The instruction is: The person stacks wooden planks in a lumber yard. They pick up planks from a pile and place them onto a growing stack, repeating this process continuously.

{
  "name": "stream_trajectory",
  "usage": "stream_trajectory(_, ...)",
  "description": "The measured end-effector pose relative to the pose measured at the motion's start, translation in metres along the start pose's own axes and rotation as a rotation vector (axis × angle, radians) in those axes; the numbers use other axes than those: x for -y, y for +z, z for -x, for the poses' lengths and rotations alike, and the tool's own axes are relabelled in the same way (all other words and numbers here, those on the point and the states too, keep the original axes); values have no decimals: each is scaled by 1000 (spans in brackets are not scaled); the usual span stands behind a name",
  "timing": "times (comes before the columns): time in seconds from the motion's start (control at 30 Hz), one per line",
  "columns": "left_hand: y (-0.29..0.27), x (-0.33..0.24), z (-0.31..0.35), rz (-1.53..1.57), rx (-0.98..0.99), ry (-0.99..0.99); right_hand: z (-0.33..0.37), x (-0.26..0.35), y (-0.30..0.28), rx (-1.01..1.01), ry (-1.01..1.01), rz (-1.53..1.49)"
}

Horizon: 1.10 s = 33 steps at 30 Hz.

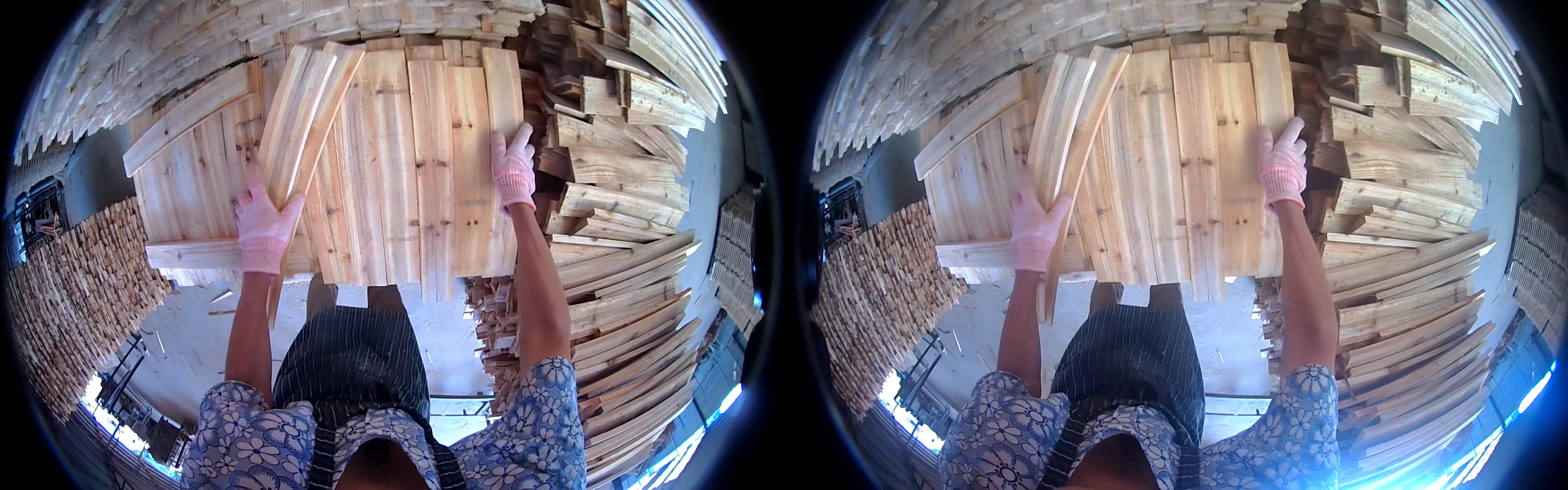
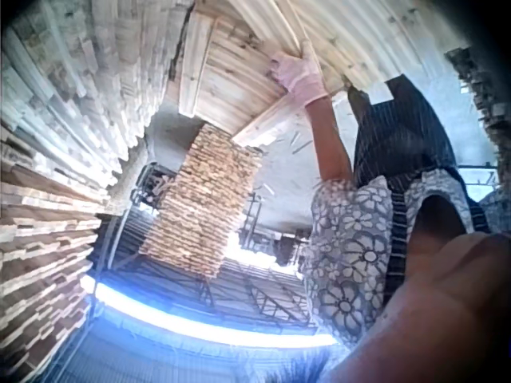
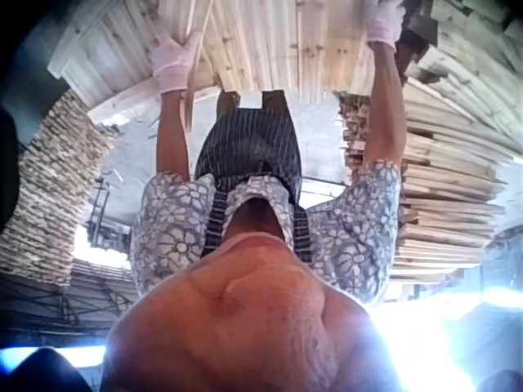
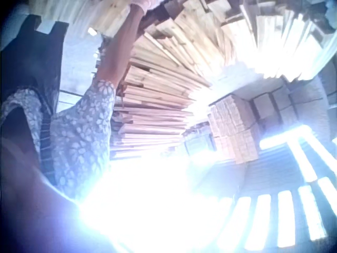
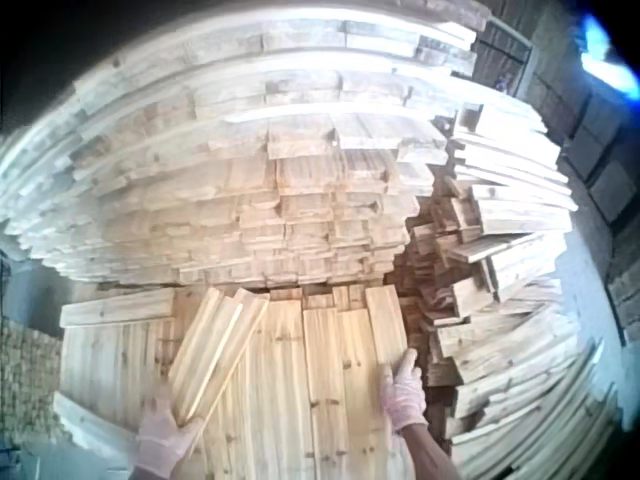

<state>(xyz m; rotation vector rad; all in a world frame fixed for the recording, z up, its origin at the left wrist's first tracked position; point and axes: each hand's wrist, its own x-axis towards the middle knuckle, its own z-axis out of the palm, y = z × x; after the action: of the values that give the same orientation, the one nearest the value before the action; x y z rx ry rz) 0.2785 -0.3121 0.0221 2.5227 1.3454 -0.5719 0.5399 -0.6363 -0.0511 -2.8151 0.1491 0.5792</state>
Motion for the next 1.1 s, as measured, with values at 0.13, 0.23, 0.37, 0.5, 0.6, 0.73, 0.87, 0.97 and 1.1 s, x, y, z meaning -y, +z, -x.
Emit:
stream_trajectory(0.13,11,-24,-19,-112,47,-21,11,10,14,-212,-85,151)
stream_trajectory(0.23,11,-8,-24,17,57,41,13,18,7,-118,-50,98)
stream_trajectory(0.37,-24,2,20,734,154,73,-13,4,-2,37,-72,3)
stream_trajectory(0.5,-26,66,84,1498,98,-235,-52,31,-4,38,-79,-122)
stream_trajectory(0.6,35,164,137,1846,509,-225,-38,39,3,-64,-21,21)
stream_trajectory(0.73,87,159,247,1932,643,-647,-45,33,4,-5,-37,-37)
stream_trajectory(0.87,190,146,291,2116,838,-1040,-56,33,7,-39,-67,44)
stream_trajectory(0.97,234,92,221,2505,804,-947,-86,5,11,-103,-468,612)
stream_trajectory(1.1,186,41,179,2595,758,-818,-129,-3,21,-137,-457,903)
